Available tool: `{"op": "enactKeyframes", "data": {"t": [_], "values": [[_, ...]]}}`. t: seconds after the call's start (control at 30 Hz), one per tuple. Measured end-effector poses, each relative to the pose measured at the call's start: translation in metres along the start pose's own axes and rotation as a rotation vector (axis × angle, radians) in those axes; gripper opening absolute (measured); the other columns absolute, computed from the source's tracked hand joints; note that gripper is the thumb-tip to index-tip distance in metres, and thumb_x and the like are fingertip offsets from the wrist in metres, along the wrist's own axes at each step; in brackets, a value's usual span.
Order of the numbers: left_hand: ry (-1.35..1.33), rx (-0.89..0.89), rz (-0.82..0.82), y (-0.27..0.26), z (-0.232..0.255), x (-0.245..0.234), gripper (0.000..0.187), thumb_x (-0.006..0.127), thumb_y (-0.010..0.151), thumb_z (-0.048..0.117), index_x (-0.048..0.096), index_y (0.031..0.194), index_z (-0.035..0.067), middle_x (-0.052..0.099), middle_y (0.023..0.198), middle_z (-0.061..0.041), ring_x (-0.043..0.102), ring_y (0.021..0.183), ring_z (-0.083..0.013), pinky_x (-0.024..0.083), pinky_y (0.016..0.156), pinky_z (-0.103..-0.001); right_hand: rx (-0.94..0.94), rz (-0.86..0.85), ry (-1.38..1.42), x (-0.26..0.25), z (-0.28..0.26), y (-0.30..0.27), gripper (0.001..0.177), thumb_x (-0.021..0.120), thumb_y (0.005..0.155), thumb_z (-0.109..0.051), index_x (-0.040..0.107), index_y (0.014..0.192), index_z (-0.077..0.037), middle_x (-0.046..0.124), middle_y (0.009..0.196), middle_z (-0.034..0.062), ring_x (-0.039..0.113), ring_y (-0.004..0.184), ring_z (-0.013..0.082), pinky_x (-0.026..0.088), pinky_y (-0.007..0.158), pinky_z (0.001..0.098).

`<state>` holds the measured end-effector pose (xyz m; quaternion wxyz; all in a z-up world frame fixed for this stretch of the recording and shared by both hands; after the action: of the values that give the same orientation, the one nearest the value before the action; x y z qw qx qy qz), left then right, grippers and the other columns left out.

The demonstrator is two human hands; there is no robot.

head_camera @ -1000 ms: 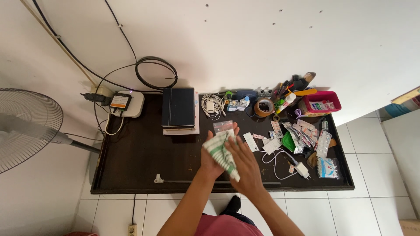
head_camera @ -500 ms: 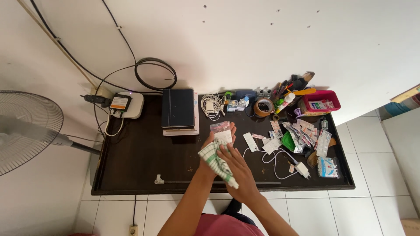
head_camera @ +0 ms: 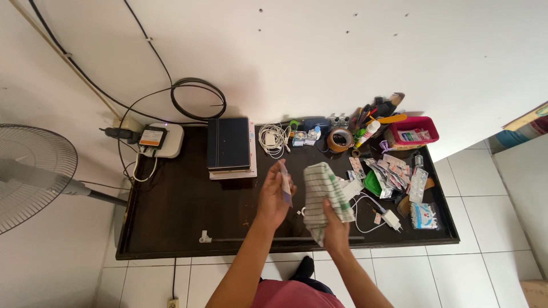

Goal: The person wipes several small blister packs and a long strip of pills with a green-and-white checkered cloth on a cluttered table, then places them into a red plastic tray. The table also holds notebooks, cables, and other miscellaneous items.

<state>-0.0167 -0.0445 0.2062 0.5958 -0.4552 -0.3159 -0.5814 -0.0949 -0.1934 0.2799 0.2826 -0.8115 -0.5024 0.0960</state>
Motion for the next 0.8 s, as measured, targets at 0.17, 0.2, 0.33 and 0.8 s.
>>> {"op": "enactKeyframes", "data": {"t": [0.17,0.2,0.33,0.8], "values": [[0.135,-0.075,0.11,0.019,-0.043,-0.019,0.047,0.045,0.104,0.035,0.058,0.146,0.019,0.068,0.124,-0.001,0.06,0.102,-0.0131,0.043,0.091,-0.035,-0.637,-0.462,-0.277,0.024,0.023,0.01,0.039,0.057,0.102,-0.027,0.058,0.136,-0.007,0.057,0.131,0.0145,0.05,0.12,0.0278,0.039,0.099,0.0405],[0.202,-0.135,0.116,0.026,-0.052,-0.028,0.062,0.042,0.098,0.049,0.053,0.153,0.021,0.066,0.134,0.0,0.058,0.11,-0.0113,0.041,0.1,-0.037,-1.019,-0.562,-0.456,0.046,0.0,-0.021,0.049,0.053,0.106,-0.03,0.052,0.148,-0.006,0.043,0.162,0.017,0.032,0.156,0.0294,0.021,0.13,0.0433],[-0.091,-0.217,-0.678,0.048,-0.053,-0.054,0.074,0.048,0.109,0.036,0.009,0.168,0.013,0.009,0.174,-0.017,0.012,0.161,-0.0311,0.03,0.127,-0.043,-1.309,-0.643,-0.719,0.047,-0.005,-0.049,0.053,0.047,0.109,-0.018,0.036,0.159,-0.005,0.032,0.168,0.0149,0.023,0.16,0.0358,0.021,0.132,0.0518],[-0.24,-0.067,-0.556,0.027,-0.078,-0.025,0.07,0.045,0.111,0.029,0.01,0.17,0.015,-0.003,0.174,-0.009,0.008,0.159,-0.0272,0.011,0.129,-0.048,-1.34,-0.583,-0.774,0.048,0.001,-0.021,0.079,0.062,0.077,-0.004,0.048,0.155,-0.005,0.04,0.165,0.0167,0.028,0.154,0.0409,0.019,0.125,0.0504]]}}
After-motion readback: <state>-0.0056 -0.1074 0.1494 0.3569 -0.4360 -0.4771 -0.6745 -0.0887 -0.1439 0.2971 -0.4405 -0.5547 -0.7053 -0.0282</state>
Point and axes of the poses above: each hand's wrist, its own y-axis towards the middle knuckle, its own x-axis out of the palm, z = x × y, the point moved 4 cm from there along y, towards the middle knuckle
